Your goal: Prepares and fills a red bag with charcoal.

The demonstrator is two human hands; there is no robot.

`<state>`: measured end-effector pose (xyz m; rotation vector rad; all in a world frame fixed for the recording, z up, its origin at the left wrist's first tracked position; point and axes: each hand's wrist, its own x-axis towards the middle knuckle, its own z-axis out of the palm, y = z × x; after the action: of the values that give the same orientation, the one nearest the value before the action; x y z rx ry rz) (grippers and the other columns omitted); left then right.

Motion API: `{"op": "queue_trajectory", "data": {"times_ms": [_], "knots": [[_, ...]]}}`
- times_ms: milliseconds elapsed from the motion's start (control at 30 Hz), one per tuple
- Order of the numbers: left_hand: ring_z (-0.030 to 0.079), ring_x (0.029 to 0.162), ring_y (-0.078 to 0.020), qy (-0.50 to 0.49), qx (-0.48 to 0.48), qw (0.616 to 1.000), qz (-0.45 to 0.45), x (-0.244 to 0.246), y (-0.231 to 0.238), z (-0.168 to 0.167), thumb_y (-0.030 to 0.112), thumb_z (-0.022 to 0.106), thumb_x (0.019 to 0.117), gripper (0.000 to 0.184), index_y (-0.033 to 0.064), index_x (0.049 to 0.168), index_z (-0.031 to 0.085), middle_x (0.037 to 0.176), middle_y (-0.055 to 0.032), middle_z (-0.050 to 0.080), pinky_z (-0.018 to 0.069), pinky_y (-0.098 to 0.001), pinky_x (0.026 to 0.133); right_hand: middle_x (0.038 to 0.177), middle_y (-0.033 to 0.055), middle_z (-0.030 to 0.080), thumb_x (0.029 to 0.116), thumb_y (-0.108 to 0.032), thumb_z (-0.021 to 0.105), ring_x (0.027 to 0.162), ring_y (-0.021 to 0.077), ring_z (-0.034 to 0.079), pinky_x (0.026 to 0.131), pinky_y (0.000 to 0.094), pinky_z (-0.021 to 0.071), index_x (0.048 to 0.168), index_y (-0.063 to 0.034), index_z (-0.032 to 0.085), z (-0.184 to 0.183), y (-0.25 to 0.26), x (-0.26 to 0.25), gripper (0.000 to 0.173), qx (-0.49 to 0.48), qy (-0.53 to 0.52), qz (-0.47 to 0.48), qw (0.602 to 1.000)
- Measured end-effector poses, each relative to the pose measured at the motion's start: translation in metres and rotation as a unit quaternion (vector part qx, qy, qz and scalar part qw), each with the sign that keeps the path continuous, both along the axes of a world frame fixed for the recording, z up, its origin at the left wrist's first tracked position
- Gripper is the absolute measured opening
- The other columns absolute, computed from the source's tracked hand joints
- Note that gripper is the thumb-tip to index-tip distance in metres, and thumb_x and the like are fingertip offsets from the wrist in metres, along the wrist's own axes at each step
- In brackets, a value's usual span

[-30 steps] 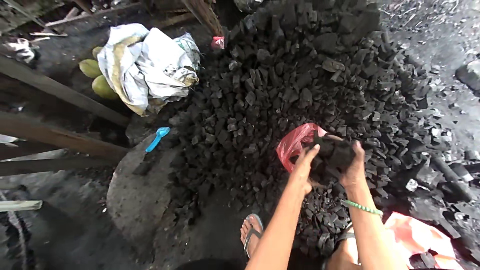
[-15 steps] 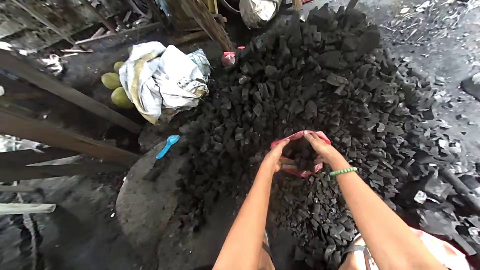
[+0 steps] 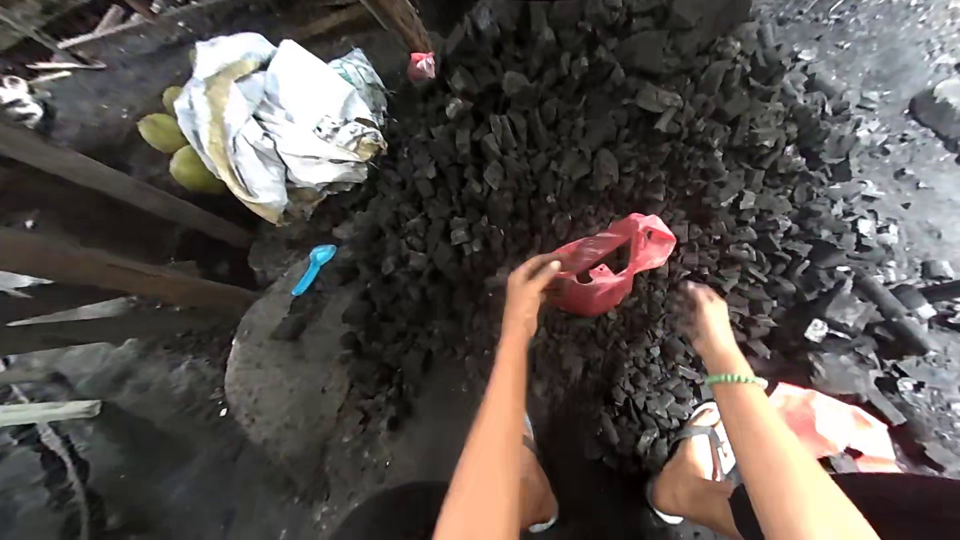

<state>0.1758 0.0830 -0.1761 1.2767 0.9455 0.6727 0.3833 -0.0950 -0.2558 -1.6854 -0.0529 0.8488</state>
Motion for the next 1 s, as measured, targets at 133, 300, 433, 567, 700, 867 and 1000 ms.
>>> {"op": "queue_trajectory", "data": {"times_ms": [133, 300, 433, 567, 700, 867, 1000], "knots": [[0.058, 0.121, -0.0292, 0.035, -0.176, 0.937, 0.299, -0.029, -0.091, -0.072, 0.032, 0.044, 0.1098, 0.045, 0.0073, 0.147, 0.045, 0.142, -0.0169, 0.054, 0.0509, -0.0492, 0.097, 0.133, 0.0357, 0.058, 0.1108, -0.034, 0.042, 0.126, 0.0510, 0.055, 0.104, 0.0668, 0.0419, 0.137, 0.0077, 0.056, -0.071, -0.061, -0.049, 0.051, -0.263, -0.078, 0.134, 0.952], [0.038, 0.139, -0.0525, 0.393, -0.368, 0.816, 0.210, -0.058, -0.225, -0.142, 0.036, 0.058, 0.1048, 0.072, -0.0014, 0.157, 0.027, 0.155, -0.0381, 0.031, 0.0390, -0.0640, 0.107, 0.155, 0.0250, 0.044, 0.1069, -0.044, 0.050, 0.143, 0.0513, 0.037, 0.107, 0.0701, 0.0372, 0.156, -0.0152, 0.043, -0.080, -0.061, -0.090, 0.057, -0.390, -0.148, 0.260, 0.871], [0.027, 0.147, -0.0509, 0.348, -0.470, 0.792, 0.176, -0.031, -0.242, -0.144, 0.052, 0.045, 0.1070, 0.080, 0.0076, 0.163, 0.009, 0.164, -0.0338, 0.013, 0.0340, -0.0664, 0.110, 0.167, 0.0179, 0.028, 0.1057, -0.050, 0.049, 0.147, 0.0492, 0.032, 0.107, 0.0709, 0.0372, 0.164, -0.0222, 0.028, -0.079, -0.055, -0.111, 0.067, -0.412, -0.136, 0.327, 0.839], [0.023, 0.149, -0.0476, 0.277, -0.499, 0.792, 0.216, 0.008, -0.218, -0.139, 0.056, 0.040, 0.1070, 0.083, 0.0056, 0.163, 0.006, 0.165, -0.0310, 0.009, 0.0311, -0.0668, 0.112, 0.160, 0.0297, 0.031, 0.1057, -0.039, 0.054, 0.136, 0.0481, 0.049, 0.107, 0.0577, 0.0467, 0.163, -0.0173, 0.028, -0.086, -0.055, -0.129, 0.067, -0.356, -0.112, 0.267, 0.889], [0.021, 0.151, -0.0444, 0.227, -0.500, 0.805, 0.224, 0.007, -0.209, -0.140, 0.050, 0.038, 0.1096, 0.073, 0.0042, 0.162, 0.015, 0.165, -0.0287, 0.013, 0.0266, -0.0642, 0.116, 0.154, 0.0334, 0.036, 0.1040, -0.034, 0.058, 0.135, 0.0502, 0.046, 0.108, 0.0597, 0.0433, 0.157, -0.0173, 0.043, -0.094, -0.062, -0.130, 0.057, -0.262, -0.096, 0.222, 0.934], [0.031, 0.146, -0.0458, 0.148, -0.503, 0.817, 0.241, 0.004, -0.205, -0.133, 0.046, 0.038, 0.1106, 0.063, 0.0119, 0.161, 0.021, 0.164, -0.0256, 0.022, 0.0381, -0.0694, 0.106, 0.151, 0.0306, 0.042, 0.0972, -0.033, 0.067, 0.141, 0.0448, 0.040, 0.113, 0.0614, 0.0338, 0.143, -0.0078, 0.058, -0.088, -0.055, -0.105, 0.053, -0.143, -0.031, 0.182, 0.972], [0.037, 0.142, -0.0442, 0.090, -0.452, 0.860, 0.218, 0.018, -0.186, -0.114, 0.040, 0.041, 0.1108, 0.057, 0.0142, 0.159, 0.025, 0.162, -0.0241, 0.027, 0.0414, -0.0663, 0.104, 0.145, 0.0190, 0.055, 0.1037, -0.029, 0.053, 0.132, 0.0285, 0.054, 0.108, 0.0512, 0.0438, 0.143, -0.0043, 0.054, -0.093, -0.047, -0.088, 0.047, -0.012, 0.043, 0.103, 0.994]]}}
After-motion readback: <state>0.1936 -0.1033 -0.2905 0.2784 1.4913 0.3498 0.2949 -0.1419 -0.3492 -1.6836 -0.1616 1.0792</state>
